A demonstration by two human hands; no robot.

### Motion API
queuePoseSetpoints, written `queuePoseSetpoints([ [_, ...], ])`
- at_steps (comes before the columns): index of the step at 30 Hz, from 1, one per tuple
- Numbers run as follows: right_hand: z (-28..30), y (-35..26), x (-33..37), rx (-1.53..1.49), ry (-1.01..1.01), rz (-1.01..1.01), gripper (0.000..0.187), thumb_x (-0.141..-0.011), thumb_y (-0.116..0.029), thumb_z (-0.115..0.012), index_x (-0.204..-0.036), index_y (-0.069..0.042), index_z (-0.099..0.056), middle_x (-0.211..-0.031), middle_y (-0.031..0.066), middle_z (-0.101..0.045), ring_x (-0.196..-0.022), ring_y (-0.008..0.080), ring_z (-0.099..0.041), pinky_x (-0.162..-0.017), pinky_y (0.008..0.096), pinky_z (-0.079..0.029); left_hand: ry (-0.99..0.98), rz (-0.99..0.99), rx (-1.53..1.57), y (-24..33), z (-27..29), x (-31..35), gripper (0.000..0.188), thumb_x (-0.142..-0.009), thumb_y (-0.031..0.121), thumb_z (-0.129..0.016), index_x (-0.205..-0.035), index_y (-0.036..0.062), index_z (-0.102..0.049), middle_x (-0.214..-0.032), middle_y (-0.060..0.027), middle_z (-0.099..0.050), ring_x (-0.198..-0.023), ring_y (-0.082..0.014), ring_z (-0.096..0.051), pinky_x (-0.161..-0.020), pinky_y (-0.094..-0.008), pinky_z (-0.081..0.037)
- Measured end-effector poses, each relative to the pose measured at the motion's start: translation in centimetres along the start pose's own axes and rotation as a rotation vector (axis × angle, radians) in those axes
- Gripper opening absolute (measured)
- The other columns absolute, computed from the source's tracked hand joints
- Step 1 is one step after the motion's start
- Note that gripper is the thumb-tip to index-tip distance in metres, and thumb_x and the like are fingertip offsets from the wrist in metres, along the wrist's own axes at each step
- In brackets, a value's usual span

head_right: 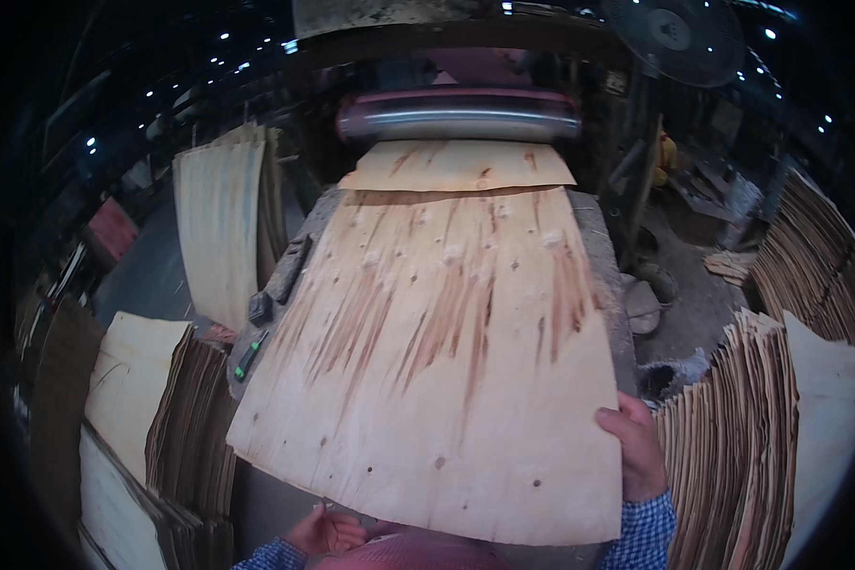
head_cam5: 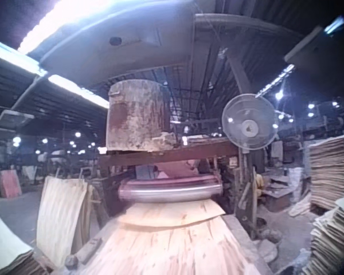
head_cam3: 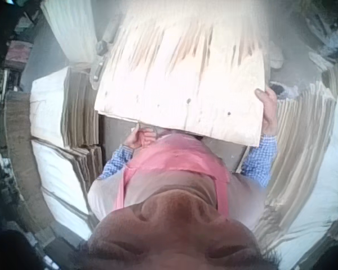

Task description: The person picks up thin wood veneer sheets from stacks and feeds them one at a time into a mechanical roller machine.

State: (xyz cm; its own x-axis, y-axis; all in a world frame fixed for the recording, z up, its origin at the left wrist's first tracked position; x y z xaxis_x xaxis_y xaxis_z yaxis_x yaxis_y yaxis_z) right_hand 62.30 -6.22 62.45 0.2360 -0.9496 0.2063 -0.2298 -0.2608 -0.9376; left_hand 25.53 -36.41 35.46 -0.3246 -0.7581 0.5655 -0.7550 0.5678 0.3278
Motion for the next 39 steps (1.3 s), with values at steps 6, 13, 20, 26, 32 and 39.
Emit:
queuePoseSetpoints([
  [6, 7.1, 8.4, 4.1, 0.01, 0.18, 0.223, 0.045, -0.085, -0.019, -0.053, -0.123, 0.005, -0.049, -0.118, 0.019, -0.058, -0.11, 0.0263, -0.056, -0.097, 0.0354, -0.045, 0.012, -0.609, 0.191, 11.0, -5.5, -1.6, 0.057, -0.096, 0.023, -0.054, -0.143, 0.0002, -0.031, -0.144, -0.0163, -0.042, -0.132, -0.0313, -0.042, -0.112, -0.0486, -0.032],
  [13, 8.1, 11.6, 2.2, 0.003, 0.264, 0.081, 0.047, -0.084, -0.016, -0.055, -0.125, 0.005, -0.049, -0.119, 0.0182, -0.058, -0.109, 0.0258, -0.057, -0.096, 0.035, -0.046, 0.256, -0.491, 0.109, 9.4, -3.8, -2.1, 0.045, -0.097, 0.015, -0.046, -0.135, -0.0075, -0.038, -0.131, -0.0223, -0.053, -0.119, -0.0329, -0.055, -0.104, -0.0472, -0.043],
  [20, 5.1, 3.0, 3.3, -0.114, 0.314, 0.097, 0.047, -0.085, -0.023, -0.055, -0.121, 0.006, -0.053, -0.11, 0.0178, -0.063, -0.1, 0.026, -0.061, -0.092, 0.035, -0.048, 0.094, -0.746, 0.066, 12.9, -11.9, 4.6, 0.07, -0.082, 0.007, -0.057, -0.145, 0.0015, -0.028, -0.145, -0.0185, -0.04, -0.134, -0.0352, -0.04, -0.112, -0.0532, -0.03],
  [26, 3.6, 0.0, -4.3, -0.621, 0.051, 0.137, 0.043, -0.096, -0.032, -0.048, -0.124, 0.0, -0.055, -0.118, 0.0113, -0.063, -0.108, 0.0229, -0.06, -0.095, 0.0357, -0.047, -0.041, -0.771, 0.214, 23.8, -16.9, -1.3, 0.05, -0.086, 0.008, -0.052, -0.133, -0.0039, -0.042, -0.135, -0.0185, -0.051, -0.125, -0.03, -0.05, -0.109, -0.0427, -0.039],
  [32, 8.7, 9.8, -6.9, -0.054, 0.395, 0.07, 0.03, -0.097, -0.022, -0.051, -0.119, -0.003, -0.058, -0.109, 0.0074, -0.066, -0.096, 0.0211, -0.065, -0.083, 0.0278, -0.052, -0.057, -0.721, 0.258, 31.2, -18.1, -11.2, 0.024, -0.09, 0.008, -0.052, -0.111, -0.0024, -0.056, -0.114, -0.0152, -0.064, -0.104, -0.0257, -0.063, -0.087, -0.038, -0.053],
  [39, 5.8, 14.3, 1.3, 1.476, 0.469, 0.421, 0.041, -0.08, -0.006, -0.061, -0.118, 0.007, -0.055, -0.126, 0.0263, -0.054, -0.122, 0.0395, -0.048, -0.105, 0.0446, -0.037, -0.027, -0.737, 0.103, 40.6, -13.1, -28.7, 0.027, -0.092, 0.01, -0.052, -0.116, -0.0013, -0.05, -0.112, -0.0152, -0.061, -0.103, -0.0285, -0.061, -0.087, -0.0403, -0.055],
])
Point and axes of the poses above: each hand's wrist, its own x-axis away from the middle knuckle, its own z-axis out of the back of the hand, y = z × x, the point moved 7 cm from there along -x, towards the middle knuckle
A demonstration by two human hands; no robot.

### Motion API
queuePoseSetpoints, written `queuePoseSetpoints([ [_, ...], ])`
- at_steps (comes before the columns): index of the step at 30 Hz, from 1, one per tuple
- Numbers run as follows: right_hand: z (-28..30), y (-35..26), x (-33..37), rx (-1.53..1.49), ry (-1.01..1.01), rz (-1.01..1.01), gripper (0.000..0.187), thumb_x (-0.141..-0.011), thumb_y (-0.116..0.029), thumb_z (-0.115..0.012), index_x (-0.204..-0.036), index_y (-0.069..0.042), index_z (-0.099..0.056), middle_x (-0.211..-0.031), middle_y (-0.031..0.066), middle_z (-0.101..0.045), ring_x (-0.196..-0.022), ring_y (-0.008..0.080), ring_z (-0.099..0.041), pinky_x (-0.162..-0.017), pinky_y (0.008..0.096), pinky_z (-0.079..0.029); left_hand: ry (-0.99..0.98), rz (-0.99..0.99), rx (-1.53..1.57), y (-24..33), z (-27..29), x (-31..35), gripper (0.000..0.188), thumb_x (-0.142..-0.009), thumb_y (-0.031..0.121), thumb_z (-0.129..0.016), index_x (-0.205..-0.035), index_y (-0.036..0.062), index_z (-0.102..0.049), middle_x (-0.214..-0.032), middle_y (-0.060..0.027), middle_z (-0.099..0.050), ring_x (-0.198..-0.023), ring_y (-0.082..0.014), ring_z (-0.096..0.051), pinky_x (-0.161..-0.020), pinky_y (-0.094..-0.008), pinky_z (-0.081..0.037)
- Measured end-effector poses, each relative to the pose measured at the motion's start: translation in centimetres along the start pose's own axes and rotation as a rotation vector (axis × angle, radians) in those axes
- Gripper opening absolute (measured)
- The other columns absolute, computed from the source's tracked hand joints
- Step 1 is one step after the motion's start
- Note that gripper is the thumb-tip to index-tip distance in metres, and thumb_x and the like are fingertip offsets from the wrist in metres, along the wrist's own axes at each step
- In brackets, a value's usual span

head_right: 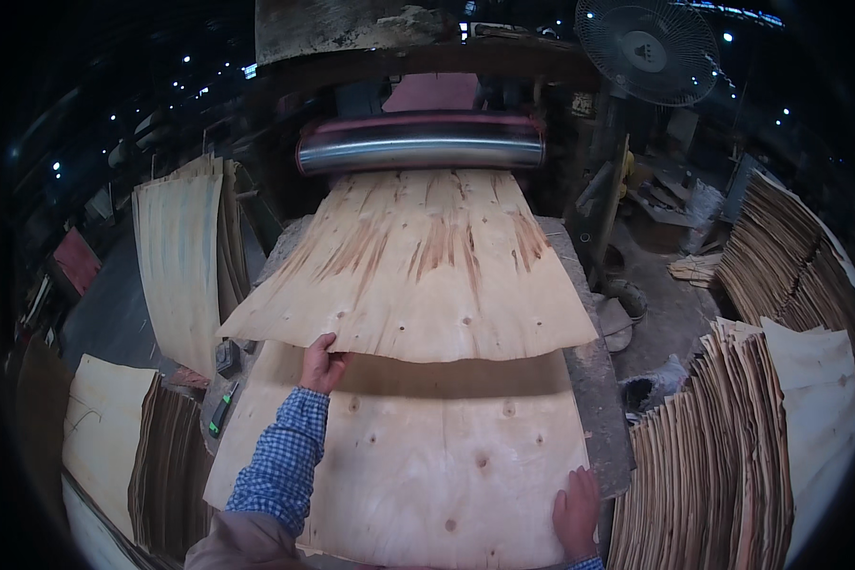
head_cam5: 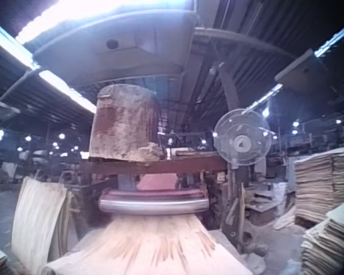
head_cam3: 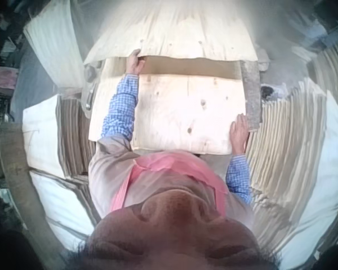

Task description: The person picks up thin wood veneer sheets from stacks and feeds them one at a time into a mechanical roller machine.

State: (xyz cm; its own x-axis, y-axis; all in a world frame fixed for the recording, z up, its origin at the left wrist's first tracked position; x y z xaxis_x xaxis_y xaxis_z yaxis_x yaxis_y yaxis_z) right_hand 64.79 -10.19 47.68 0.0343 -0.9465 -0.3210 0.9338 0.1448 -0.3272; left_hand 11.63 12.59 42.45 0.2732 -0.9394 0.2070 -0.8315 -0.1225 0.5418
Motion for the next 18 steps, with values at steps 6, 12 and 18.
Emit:
queuePoseSetpoints([
  [6, 1.5, 1.0, 1.0, -0.073, -0.016, -0.159, 0.039, -0.08, -0.01, -0.062, -0.116, 0.005, -0.057, -0.121, 0.0256, -0.057, -0.113, 0.0402, -0.053, -0.101, 0.0473, -0.039, 0.231, 0.283, -0.281, -4.9, 2.1, -2.1, 0.051, -0.096, 0.033, -0.056, -0.134, 0.0028, -0.039, -0.123, -0.0167, -0.057, -0.102, -0.0287, -0.061, -0.079, -0.0387, -0.055],
  [12, 5.0, 1.0, -1.2, -0.079, -0.14, -0.215, 0.034, -0.08, -0.01, -0.064, -0.113, -0.001, -0.062, -0.103, 0.0206, -0.066, -0.094, 0.0384, -0.061, -0.089, 0.0431, -0.047, 0.04, 0.463, -0.481, -5.9, 3.4, 17.4, 0.045, -0.095, 0.032, -0.056, -0.132, 0.0109, -0.044, -0.127, -0.01, -0.057, -0.112, -0.0265, -0.058, -0.087, -0.0407, -0.051],
  [18, 2.5, 3.0, -2.9, -0.817, -0.473, -0.41, 0.038, -0.085, -0.013, -0.061, -0.12, 0.003, -0.058, -0.103, 0.0124, -0.068, -0.086, 0.0175, -0.065, -0.079, 0.0296, -0.051, 0.299, 0.303, -0.168, -3.4, 15.5, 34.5, 0.051, -0.094, 0.046, -0.052, -0.124, 0.005, -0.051, -0.12, -0.0188, -0.06, -0.106, -0.0314, -0.062, -0.085, -0.0424, -0.054],
])
Point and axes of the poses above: each hand's wrist, its own x-axis away from the middle knuckle, its own z-axis out of the back of the hand, y = z × x, the point moved 7 cm from there along -x, towards the middle knuckle
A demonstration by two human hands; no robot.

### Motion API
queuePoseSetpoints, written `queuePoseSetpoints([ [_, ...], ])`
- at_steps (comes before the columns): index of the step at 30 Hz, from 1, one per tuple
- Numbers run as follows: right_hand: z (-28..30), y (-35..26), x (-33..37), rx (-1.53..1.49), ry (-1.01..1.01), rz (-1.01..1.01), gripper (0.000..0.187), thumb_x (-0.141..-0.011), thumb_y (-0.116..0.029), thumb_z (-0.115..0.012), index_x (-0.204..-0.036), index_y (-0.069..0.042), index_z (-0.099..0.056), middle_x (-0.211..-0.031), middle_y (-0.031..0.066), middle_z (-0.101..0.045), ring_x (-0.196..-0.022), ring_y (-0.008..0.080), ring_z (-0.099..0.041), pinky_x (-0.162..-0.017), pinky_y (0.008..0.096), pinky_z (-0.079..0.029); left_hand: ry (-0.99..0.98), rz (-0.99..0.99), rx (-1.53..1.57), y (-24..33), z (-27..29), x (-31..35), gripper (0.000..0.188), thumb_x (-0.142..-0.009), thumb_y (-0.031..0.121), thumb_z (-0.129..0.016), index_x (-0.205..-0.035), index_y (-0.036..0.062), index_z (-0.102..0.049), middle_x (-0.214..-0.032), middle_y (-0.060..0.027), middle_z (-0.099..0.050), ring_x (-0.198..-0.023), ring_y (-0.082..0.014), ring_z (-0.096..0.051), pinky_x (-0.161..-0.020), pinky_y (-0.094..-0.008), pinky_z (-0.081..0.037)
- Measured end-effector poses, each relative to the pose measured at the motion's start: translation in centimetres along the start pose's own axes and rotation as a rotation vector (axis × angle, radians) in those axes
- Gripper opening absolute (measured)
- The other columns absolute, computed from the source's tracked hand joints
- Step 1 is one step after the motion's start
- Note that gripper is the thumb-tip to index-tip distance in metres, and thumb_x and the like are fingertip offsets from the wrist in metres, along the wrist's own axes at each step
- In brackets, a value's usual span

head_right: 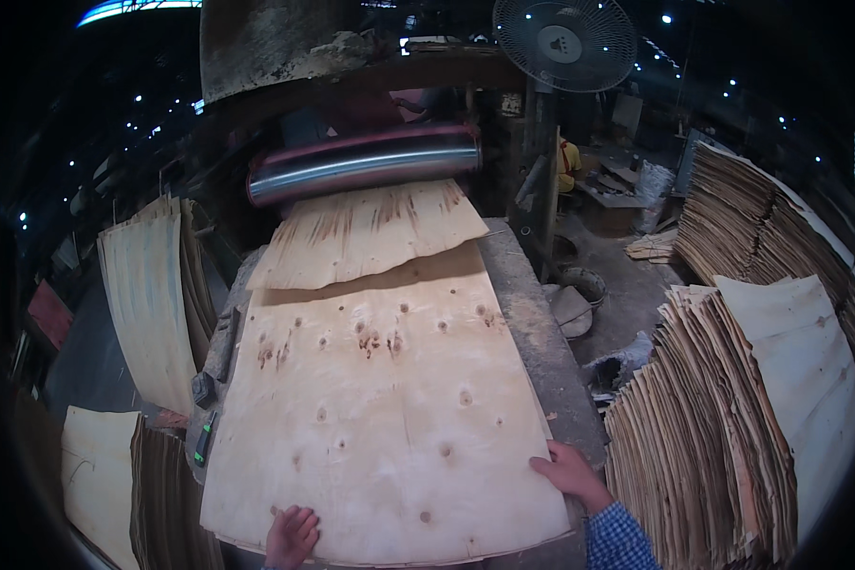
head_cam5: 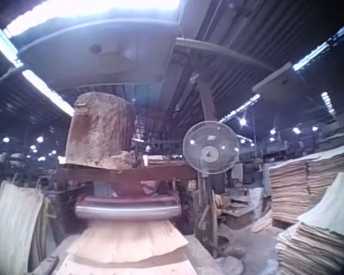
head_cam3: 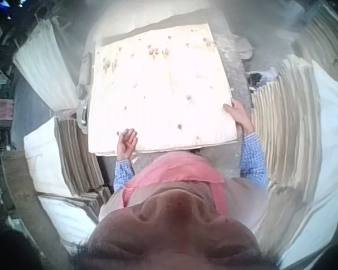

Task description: The person picks up thin wood veneer sheets from stacks and feeds them one at a time into a mechanical roller machine.

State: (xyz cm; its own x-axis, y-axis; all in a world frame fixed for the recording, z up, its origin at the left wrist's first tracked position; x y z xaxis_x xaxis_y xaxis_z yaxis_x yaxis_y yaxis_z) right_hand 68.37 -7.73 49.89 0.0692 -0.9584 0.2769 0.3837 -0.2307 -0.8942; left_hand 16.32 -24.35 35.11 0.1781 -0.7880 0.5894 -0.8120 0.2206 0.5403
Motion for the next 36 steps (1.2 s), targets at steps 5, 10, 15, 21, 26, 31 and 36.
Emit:
queuePoseSetpoints([
  [5, -0.9, -9.7, -0.4, -0.425, -0.282, 0.055, 0.04, -0.087, -0.011, -0.056, -0.123, 0.007, -0.055, -0.106, 0.0115, -0.066, -0.089, 0.0155, -0.064, -0.08, 0.0278, -0.051, -0.41, 0.442, 0.173, -8.0, 9.8, 5.8, 0.056, -0.094, 0.054, -0.05, -0.115, 0.0032, -0.06, -0.113, -0.0235, -0.064, -0.105, -0.0339, -0.063, -0.084, -0.0411, -0.054],
  [10, 0.9, -7.9, 2.7, -0.718, -0.168, 0.045, 0.039, -0.086, -0.006, -0.051, -0.123, 0.007, -0.055, -0.111, 0.0135, -0.065, -0.094, 0.0193, -0.065, -0.083, 0.0294, -0.051, -0.426, -0.207, 0.552, 2.0, -5.7, 11.3, 0.061, -0.095, 0.048, -0.05, -0.14, 0.0085, -0.039, -0.14, -0.0139, -0.047, -0.123, -0.0299, -0.051, -0.1, -0.044, -0.045],
  [15, 0.7, 2.6, -0.4, -0.669, -0.08, -0.024, 0.039, -0.086, -0.006, -0.05, -0.123, 0.004, -0.056, -0.112, 0.0125, -0.065, -0.097, 0.0203, -0.065, -0.086, 0.0311, -0.05, -0.237, -0.286, 0.065, 4.4, -7.8, 7.8, 0.054, -0.095, 0.022, -0.049, -0.143, 0.0056, -0.032, -0.144, -0.0133, -0.041, -0.132, -0.0323, -0.041, -0.111, -0.0488, -0.033],
  [21, 0.1, 1.4, -0.1, -0.661, -0.08, -0.072, 0.042, -0.085, -0.006, -0.051, -0.125, 0.004, -0.056, -0.111, 0.0125, -0.066, -0.098, 0.0202, -0.065, -0.086, 0.0306, -0.05, -0.112, -0.263, 0.093, 3.5, -5.1, 6.9, 0.056, -0.088, 0.005, -0.045, -0.142, 0.0035, -0.031, -0.141, -0.0157, -0.043, -0.13, -0.0335, -0.043, -0.11, -0.0499, -0.034],
  [26, 2.8, -5.8, 4.2, -0.725, 0.004, -0.007, 0.044, -0.084, -0.01, -0.05, -0.124, 0.007, -0.054, -0.112, 0.0157, -0.065, -0.098, 0.0219, -0.064, -0.088, 0.0318, -0.05, -0.211, -0.372, 0.1, 6.1, -9.9, 13.2, 0.069, -0.083, 0.011, -0.055, -0.145, 0.0033, -0.026, -0.142, -0.0162, -0.042, -0.13, -0.0357, -0.043, -0.11, -0.0506, -0.034],
  [31, 3.5, -11.0, 0.1, -0.631, -0.092, 0.153, 0.045, -0.091, -0.021, -0.047, -0.125, 0.007, -0.054, -0.115, 0.0167, -0.064, -0.103, 0.0222, -0.063, -0.092, 0.0314, -0.048, -0.238, -0.439, 0.154, 11.7, -14.5, 11.5, 0.057, -0.087, 0.01, -0.053, -0.14, 0.0023, -0.036, -0.137, -0.0142, -0.048, -0.126, -0.0303, -0.048, -0.108, -0.0468, -0.038],
  [36, 2.7, -10.1, -7.4, -1.24, -0.142, 0.123, 0.049, -0.099, -0.038, -0.044, -0.129, -0.001, -0.052, -0.12, 0.0126, -0.063, -0.103, 0.022, -0.063, -0.091, 0.0328, -0.05, -0.318, -0.441, 0.254, 15.8, -20.9, 4.3, 0.038, -0.088, 0.003, -0.054, -0.125, 0.0019, -0.051, -0.125, -0.0114, -0.058, -0.118, -0.0249, -0.055, -0.105, -0.0408, -0.043],
])
Point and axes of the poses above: each hand's wrist, its own x-axis away from the middle knuckle, its own z-axis out of the back of the hand, y = z × x, the point moved 7 cm from there along -x, towards the middle knuckle
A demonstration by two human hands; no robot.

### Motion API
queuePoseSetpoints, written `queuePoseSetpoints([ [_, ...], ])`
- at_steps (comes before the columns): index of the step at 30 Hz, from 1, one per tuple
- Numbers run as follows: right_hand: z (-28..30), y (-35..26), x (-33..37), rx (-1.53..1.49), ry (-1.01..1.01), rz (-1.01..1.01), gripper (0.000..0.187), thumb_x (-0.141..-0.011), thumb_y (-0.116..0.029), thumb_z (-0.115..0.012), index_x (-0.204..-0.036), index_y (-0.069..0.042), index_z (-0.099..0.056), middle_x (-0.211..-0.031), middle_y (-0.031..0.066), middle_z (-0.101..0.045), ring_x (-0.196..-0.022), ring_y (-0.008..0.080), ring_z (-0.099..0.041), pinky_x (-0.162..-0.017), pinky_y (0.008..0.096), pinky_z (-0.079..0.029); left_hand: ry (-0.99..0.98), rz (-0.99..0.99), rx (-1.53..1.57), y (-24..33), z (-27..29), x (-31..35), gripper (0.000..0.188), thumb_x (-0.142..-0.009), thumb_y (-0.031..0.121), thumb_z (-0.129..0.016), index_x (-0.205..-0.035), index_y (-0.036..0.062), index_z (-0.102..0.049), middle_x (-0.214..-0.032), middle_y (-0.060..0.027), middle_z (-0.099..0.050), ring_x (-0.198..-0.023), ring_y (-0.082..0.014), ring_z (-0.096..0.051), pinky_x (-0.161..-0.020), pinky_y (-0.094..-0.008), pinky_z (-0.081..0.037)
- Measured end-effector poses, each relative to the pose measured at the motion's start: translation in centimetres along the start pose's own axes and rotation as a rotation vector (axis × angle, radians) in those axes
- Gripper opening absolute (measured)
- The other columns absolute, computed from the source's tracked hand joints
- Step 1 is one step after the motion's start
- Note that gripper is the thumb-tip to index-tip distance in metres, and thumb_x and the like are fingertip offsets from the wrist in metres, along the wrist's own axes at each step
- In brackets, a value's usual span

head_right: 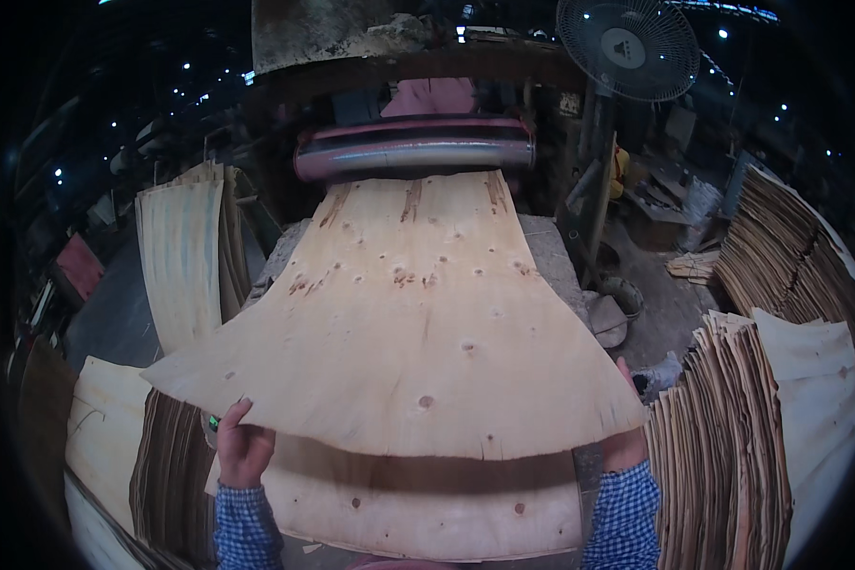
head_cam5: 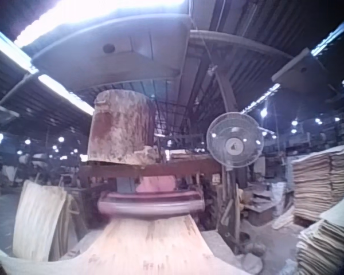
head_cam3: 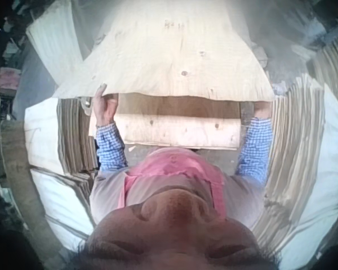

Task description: The person picks up thin wood veneer sheets from stacks and feeds them one at a time into a mechanical roller machine.

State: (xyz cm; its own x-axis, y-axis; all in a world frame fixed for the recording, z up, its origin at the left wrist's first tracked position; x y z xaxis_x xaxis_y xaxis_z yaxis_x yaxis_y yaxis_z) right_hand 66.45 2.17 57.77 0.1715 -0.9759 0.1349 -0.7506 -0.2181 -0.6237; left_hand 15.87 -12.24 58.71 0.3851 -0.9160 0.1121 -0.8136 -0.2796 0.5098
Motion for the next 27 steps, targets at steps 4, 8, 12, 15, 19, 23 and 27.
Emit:
queuePoseSetpoints([
  [4, 8.5, 4.0, 1.8, 0.708, 0.384, 0.079, 0.033, -0.098, -0.024, -0.045, -0.122, -0.006, -0.058, -0.111, 0.0096, -0.067, -0.094, 0.0214, -0.067, -0.08, 0.0297, -0.053, 0.01, 0.027, 0.056, -3.0, 0.2, -7.9, 0.03, -0.088, 0.003, -0.053, -0.118, 0.0007, -0.055, -0.12, -0.0112, -0.061, -0.111, -0.0252, -0.059, -0.1, -0.0404, -0.047],
  [8, 6.1, 8.3, 8.5, 1.987, 0.156, 0.456, 0.035, -0.082, -0.009, -0.06, -0.114, 0.006, -0.059, -0.122, 0.0239, -0.059, -0.119, 0.0387, -0.052, -0.103, 0.0432, -0.039, 0.036, 0.068, 0.008, -6.2, 3.5, -16.4, 0.028, -0.089, 0.004, -0.053, -0.117, 0.0006, -0.054, -0.117, -0.0116, -0.061, -0.107, -0.0257, -0.061, -0.096, -0.0417, -0.05],
  [12, 6.8, 8.7, 11.9, 1.985, 0.33, 0.527, 0.039, -0.079, -0.005, -0.06, -0.116, 0.005, -0.058, -0.12, 0.0249, -0.059, -0.115, 0.0419, -0.054, -0.101, 0.0449, -0.041, 0.075, 0.09, -0.07, -11.1, 8.6, -25.4, 0.03, -0.091, 0.008, -0.053, -0.119, 0.0007, -0.051, -0.117, -0.0128, -0.059, -0.107, -0.0271, -0.06, -0.093, -0.042, -0.052],
  [15, 6.8, 8.1, 12.8, 1.963, 0.407, 0.409, 0.04, -0.078, -0.004, -0.061, -0.117, 0.004, -0.058, -0.118, 0.0247, -0.06, -0.111, 0.0411, -0.056, -0.098, 0.0441, -0.043, 0.158, 0.14, -0.134, -13.8, 11.3, -30.0, 0.031, -0.094, 0.016, -0.054, -0.121, 0.0012, -0.049, -0.116, -0.0134, -0.058, -0.104, -0.0267, -0.06, -0.088, -0.04, -0.053],
  [19, 7.0, 6.6, 12.7, 1.923, 0.421, 0.219, 0.039, -0.08, -0.007, -0.062, -0.117, 0.005, -0.057, -0.117, 0.0249, -0.06, -0.104, 0.0389, -0.06, -0.091, 0.0424, -0.047, 0.237, 0.491, -0.481, -18.4, 11.9, -26.0, 0.04, -0.095, 0.041, -0.054, -0.106, 0.0027, -0.057, -0.099, -0.0103, -0.064, -0.094, -0.0212, -0.061, -0.072, -0.0325, -0.055],
  [23, 7.4, 4.9, 11.8, 1.705, 0.428, -0.007, 0.041, -0.082, -0.01, -0.063, -0.119, 0.005, -0.057, -0.115, 0.021, -0.063, -0.098, 0.0292, -0.065, -0.085, 0.0369, -0.05, 0.07, 0.591, -0.513, -17.2, 11.6, -11.2, 0.042, -0.097, 0.034, -0.051, -0.128, 0.0062, -0.05, -0.125, -0.0143, -0.059, -0.108, -0.0283, -0.06, -0.089, -0.0408, -0.051],
  [27, 10.4, 6.4, 10.3, 0.948, 0.176, -0.276, 0.042, -0.083, -0.011, -0.062, -0.121, 0.006, -0.056, -0.111, 0.0144, -0.065, -0.094, 0.0177, -0.064, -0.082, 0.0309, -0.05, 0.207, 0.482, -0.094, -12.5, 16.7, 3.9, 0.05, -0.099, 0.046, -0.042, -0.128, 0.0065, -0.049, -0.127, -0.0169, -0.058, -0.109, -0.0347, -0.06, -0.086, -0.0425, -0.052],
])
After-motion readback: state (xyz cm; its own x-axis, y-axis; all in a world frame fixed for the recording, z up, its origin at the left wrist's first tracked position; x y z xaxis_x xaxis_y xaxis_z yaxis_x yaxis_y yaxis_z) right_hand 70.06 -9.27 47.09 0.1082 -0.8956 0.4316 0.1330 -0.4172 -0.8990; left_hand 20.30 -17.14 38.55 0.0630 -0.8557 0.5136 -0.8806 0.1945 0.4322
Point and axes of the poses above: each hand's wrist, its own x-axis away from the middle knuckle, its own z-axis out of the back of the hand, y = z × x, the point moved 7 cm from there along -x, towards the middle knuckle
